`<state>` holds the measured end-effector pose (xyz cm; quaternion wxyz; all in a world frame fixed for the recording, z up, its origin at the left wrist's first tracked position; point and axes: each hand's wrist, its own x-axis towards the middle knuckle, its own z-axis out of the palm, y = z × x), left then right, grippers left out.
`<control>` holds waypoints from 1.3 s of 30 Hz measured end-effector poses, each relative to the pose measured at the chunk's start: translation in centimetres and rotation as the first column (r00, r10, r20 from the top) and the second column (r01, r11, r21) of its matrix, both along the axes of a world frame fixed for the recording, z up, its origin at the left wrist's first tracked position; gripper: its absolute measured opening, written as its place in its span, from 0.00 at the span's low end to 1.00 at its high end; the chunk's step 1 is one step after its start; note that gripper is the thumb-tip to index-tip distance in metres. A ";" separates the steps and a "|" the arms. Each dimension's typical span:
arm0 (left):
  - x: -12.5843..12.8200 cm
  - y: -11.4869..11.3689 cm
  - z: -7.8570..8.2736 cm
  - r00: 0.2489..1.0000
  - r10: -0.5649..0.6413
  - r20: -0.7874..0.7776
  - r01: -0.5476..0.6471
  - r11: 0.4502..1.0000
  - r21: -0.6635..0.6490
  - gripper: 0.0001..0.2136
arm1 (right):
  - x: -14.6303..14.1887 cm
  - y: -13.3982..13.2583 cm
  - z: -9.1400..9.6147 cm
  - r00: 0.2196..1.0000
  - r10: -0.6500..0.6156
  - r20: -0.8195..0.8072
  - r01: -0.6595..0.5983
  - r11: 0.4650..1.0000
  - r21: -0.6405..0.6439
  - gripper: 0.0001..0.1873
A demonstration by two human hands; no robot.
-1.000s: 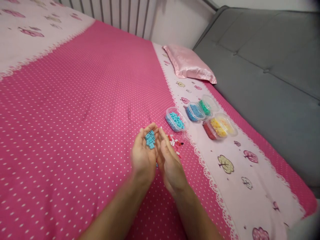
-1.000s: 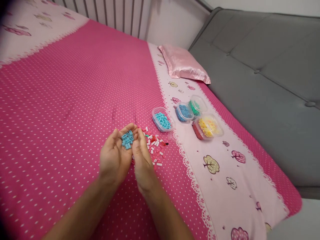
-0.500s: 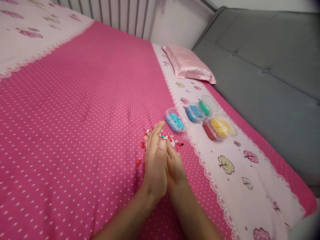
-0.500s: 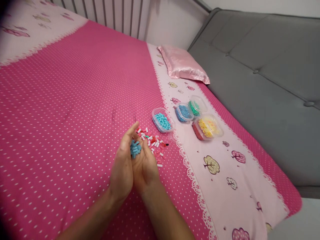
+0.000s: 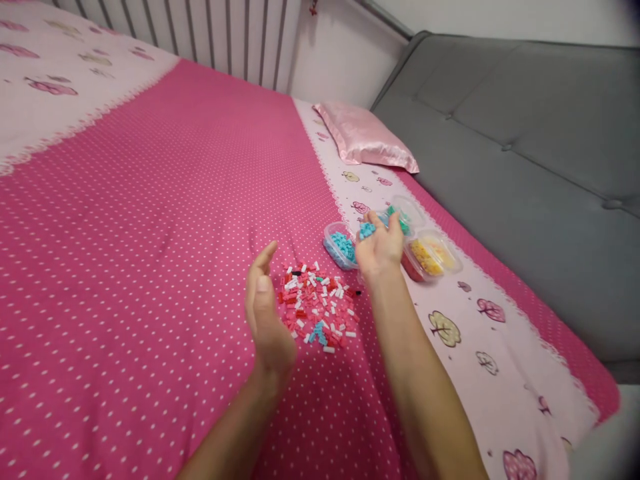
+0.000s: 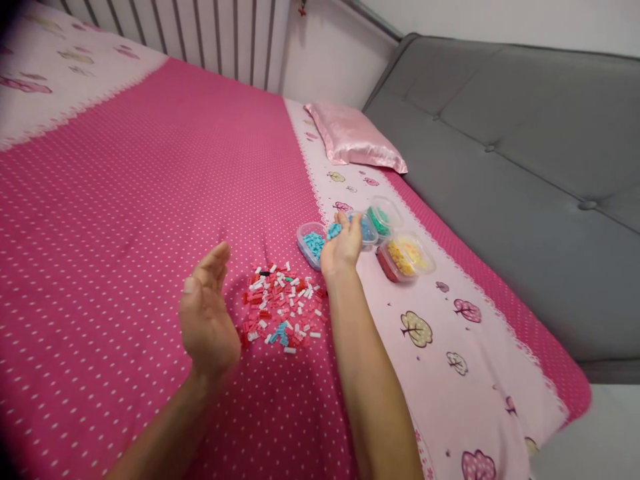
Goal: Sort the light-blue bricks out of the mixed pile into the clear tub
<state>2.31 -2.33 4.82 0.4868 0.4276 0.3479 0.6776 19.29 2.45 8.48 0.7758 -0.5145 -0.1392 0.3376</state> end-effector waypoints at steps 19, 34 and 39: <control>-2.1 3.1 -0.7 0.947 0.203 -0.249 -0.225 0.972 -0.066 0.21 | 0.7 -20.9 -9.2 0.509 0.286 0.812 0.532 0.637 -0.558 0.37; -6.4 1.3 -2.3 0.400 0.050 -0.915 -0.135 0.991 -0.005 0.29 | 0.1 -26.6 -10.7 0.435 0.503 0.747 0.733 0.283 -0.618 0.32; -11.3 -0.9 -3.6 0.189 -0.011 -0.982 0.101 0.995 0.008 0.28 | 0.2 -27.0 -10.8 0.430 0.472 0.770 0.732 0.317 -0.603 0.32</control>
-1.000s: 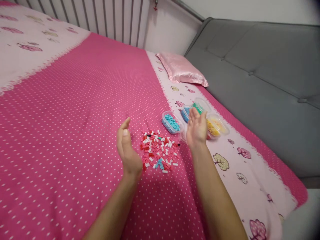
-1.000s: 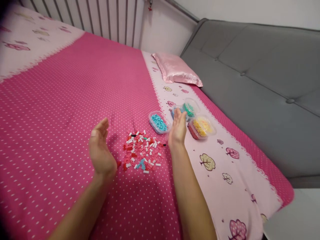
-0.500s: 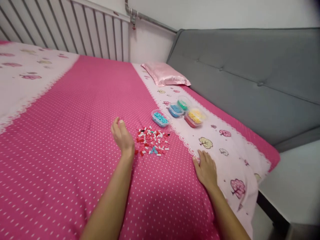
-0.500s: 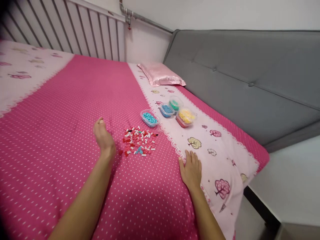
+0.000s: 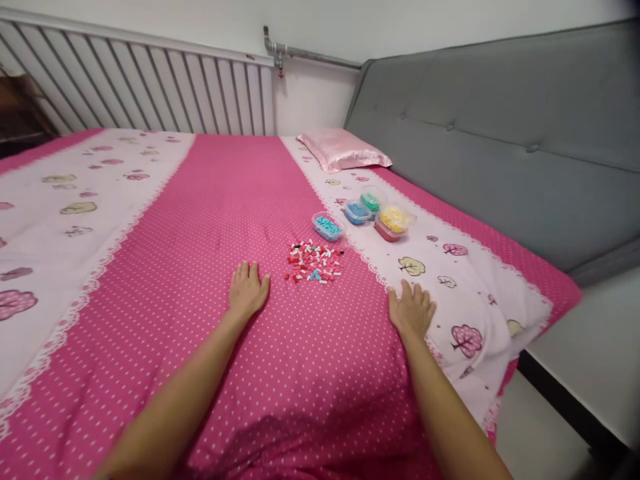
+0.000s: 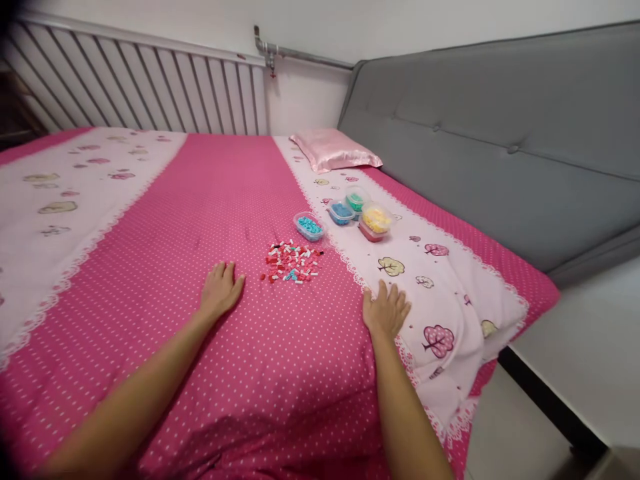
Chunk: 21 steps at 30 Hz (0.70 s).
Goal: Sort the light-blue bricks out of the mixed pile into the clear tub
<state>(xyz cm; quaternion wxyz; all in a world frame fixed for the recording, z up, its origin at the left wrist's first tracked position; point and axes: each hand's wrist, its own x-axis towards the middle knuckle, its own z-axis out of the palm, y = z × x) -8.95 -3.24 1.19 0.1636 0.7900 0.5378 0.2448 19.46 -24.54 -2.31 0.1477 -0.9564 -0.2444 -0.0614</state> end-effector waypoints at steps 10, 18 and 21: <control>-1.9 -1.8 -0.1 0.899 -0.083 -0.430 0.131 0.988 0.083 0.31 | 0.0 0.2 -0.2 0.999 -0.018 0.045 0.017 1.000 0.026 0.30; -1.8 -1.3 -0.3 0.909 -0.088 -0.408 0.145 0.983 0.111 0.30 | 0.5 0.8 -1.0 0.995 -0.080 0.065 0.080 0.997 -0.004 0.31; -1.7 -1.0 -0.4 0.909 -0.097 -0.405 0.155 0.982 0.111 0.30 | 0.7 1.0 -0.9 0.993 -0.111 0.047 0.111 0.994 -0.005 0.32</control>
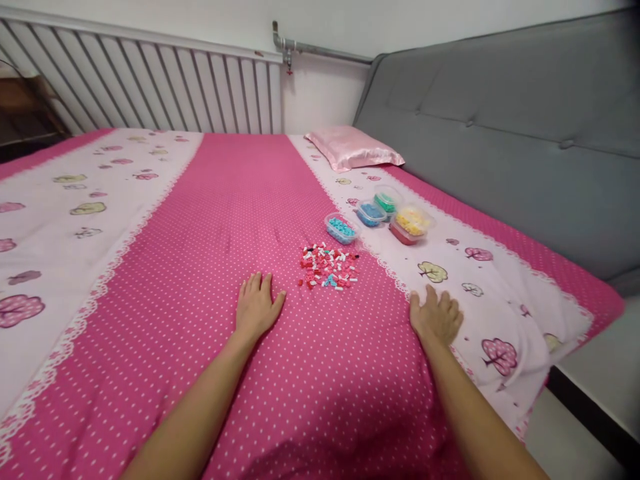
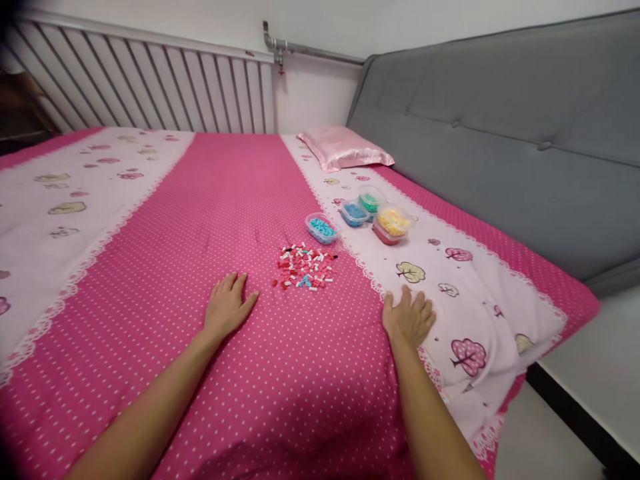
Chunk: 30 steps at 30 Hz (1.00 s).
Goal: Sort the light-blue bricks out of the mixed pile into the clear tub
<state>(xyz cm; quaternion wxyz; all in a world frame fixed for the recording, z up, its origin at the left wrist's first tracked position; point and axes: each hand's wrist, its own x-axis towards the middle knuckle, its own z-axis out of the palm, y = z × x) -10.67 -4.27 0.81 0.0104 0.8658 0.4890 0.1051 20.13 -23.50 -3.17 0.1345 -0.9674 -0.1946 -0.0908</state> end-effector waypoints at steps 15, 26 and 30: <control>0.4 0.2 -0.2 1.000 0.000 0.011 0.001 1.000 -0.027 0.30 | 1.7 0.9 0.0 0.998 -0.068 -0.012 0.068 0.998 0.000 0.33; 0.3 0.2 -0.2 1.000 -0.014 0.000 0.014 0.999 -0.037 0.30 | 1.4 0.8 0.3 0.997 -0.070 -0.014 0.069 0.997 -0.016 0.32; 0.3 0.2 -0.2 1.000 -0.012 0.025 0.013 0.999 -0.044 0.30 | 1.6 0.9 0.2 0.998 -0.066 -0.015 0.066 0.998 -0.012 0.32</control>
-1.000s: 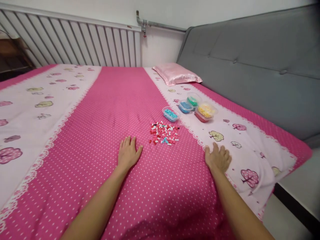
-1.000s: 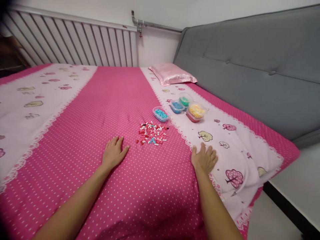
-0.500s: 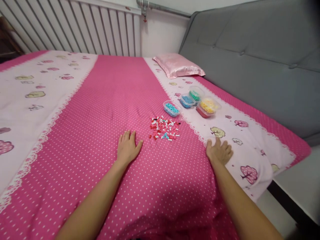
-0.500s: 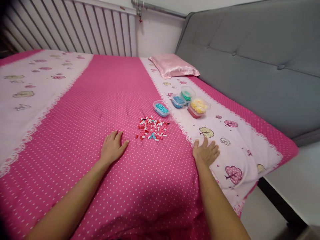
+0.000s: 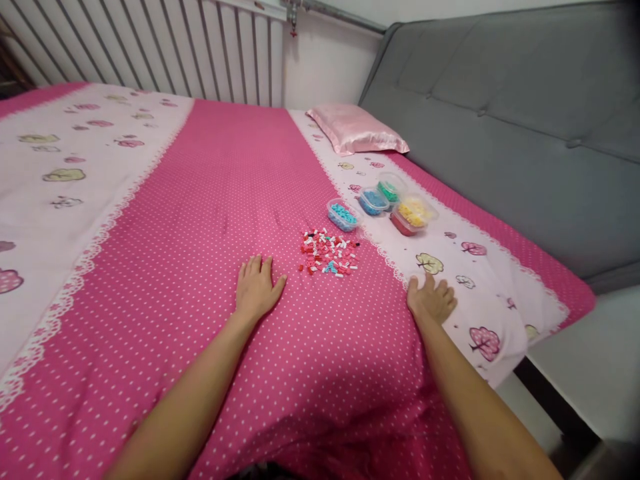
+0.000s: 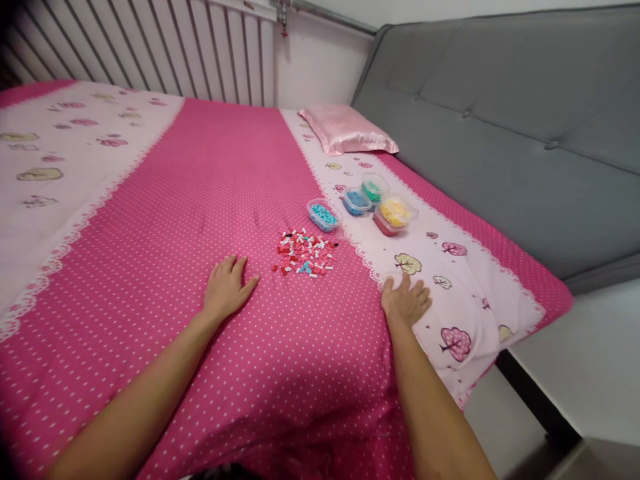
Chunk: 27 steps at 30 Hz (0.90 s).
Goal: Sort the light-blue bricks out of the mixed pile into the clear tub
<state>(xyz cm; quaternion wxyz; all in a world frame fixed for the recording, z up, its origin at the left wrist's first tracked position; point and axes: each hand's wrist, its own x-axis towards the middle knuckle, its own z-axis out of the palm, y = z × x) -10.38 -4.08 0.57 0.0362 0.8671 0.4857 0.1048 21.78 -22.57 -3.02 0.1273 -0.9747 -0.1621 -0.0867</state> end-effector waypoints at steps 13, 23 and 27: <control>0.1 -0.1 0.0 0.999 0.004 -0.034 -0.002 0.999 0.033 0.30 | 4.5 -0.4 0.4 0.995 0.030 -0.090 -0.035 0.997 -0.062 0.35; 2.5 2.9 9.3 0.949 -0.084 -0.305 -0.047 0.915 -0.400 0.29 | 8.4 -2.6 0.2 0.998 -0.024 -0.062 0.020 0.997 -0.071 0.32; 6.4 1.3 10.8 0.995 0.032 -0.098 -0.054 0.971 -0.231 0.28 | 8.3 -2.4 -0.2 1.000 -0.026 0.008 0.026 0.999 -0.026 0.30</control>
